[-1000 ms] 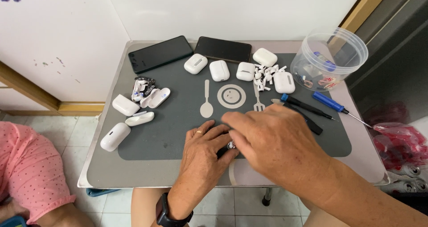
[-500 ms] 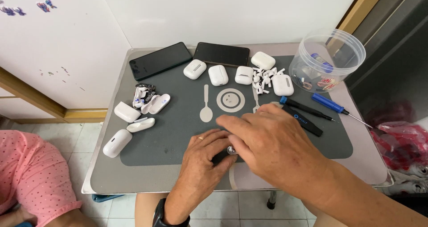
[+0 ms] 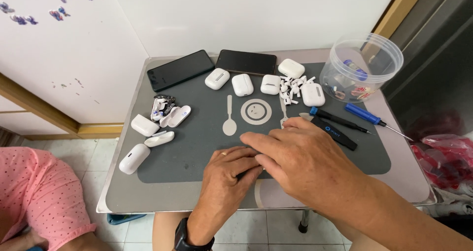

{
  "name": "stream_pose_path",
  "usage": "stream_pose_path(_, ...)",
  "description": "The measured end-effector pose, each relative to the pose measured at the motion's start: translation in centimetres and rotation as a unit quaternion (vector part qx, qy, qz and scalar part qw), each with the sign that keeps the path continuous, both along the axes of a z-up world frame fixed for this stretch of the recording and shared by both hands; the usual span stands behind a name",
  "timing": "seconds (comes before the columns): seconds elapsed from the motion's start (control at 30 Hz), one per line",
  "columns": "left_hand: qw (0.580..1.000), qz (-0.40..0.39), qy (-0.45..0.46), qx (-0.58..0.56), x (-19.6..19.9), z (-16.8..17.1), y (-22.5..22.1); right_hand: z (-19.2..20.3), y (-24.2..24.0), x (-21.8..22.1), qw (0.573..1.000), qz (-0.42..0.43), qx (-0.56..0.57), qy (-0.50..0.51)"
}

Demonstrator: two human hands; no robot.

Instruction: Disassembling an earbud charging case using a screwdriver and other small tools to access internal components.

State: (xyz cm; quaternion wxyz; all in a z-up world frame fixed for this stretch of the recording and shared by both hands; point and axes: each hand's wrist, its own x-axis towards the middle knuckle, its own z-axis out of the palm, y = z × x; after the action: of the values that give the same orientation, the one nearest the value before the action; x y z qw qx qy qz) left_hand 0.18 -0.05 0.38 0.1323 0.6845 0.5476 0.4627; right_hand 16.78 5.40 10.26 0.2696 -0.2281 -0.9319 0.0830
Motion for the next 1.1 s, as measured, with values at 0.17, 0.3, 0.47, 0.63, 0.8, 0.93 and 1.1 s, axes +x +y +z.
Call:
stream_pose_path(0.17,0.997,0.020,0.050,0.060,0.3,-0.6,-0.1,-0.1,0.0,2.2,0.997,-0.060,-0.047,0.022)
stream_pose_path(0.3,0.996,0.036,0.050,0.061,0.6,-0.9,-0.3,-1.5,-0.4,5.1,0.947,-0.255,-0.137,0.141)
stream_pose_path(0.47,0.977,0.066,-0.163,-0.124,-0.7,-0.9,0.6,-10.0,0.5,7.4,0.831,-0.349,-0.284,0.327)
stream_pose_path(0.63,0.962,0.076,-0.071,-0.253,-2.2,3.4,4.2,-11.1,1.1,8.4,0.801,-0.362,-0.309,0.363)
stream_pose_path(0.8,0.968,0.043,0.185,-0.166,-3.2,0.5,12.8,-11.1,1.3,8.5,0.839,-0.394,-0.260,0.269)
stream_pose_path(0.93,0.954,0.044,0.194,-0.226,-3.3,1.8,13.5,-10.4,1.4,8.3,0.859,-0.377,-0.241,0.251)
stream_pose_path(1.1,0.971,0.209,-0.023,-0.113,-6.2,5.4,3.9,-11.9,1.6,8.8,0.890,-0.327,-0.192,0.253)
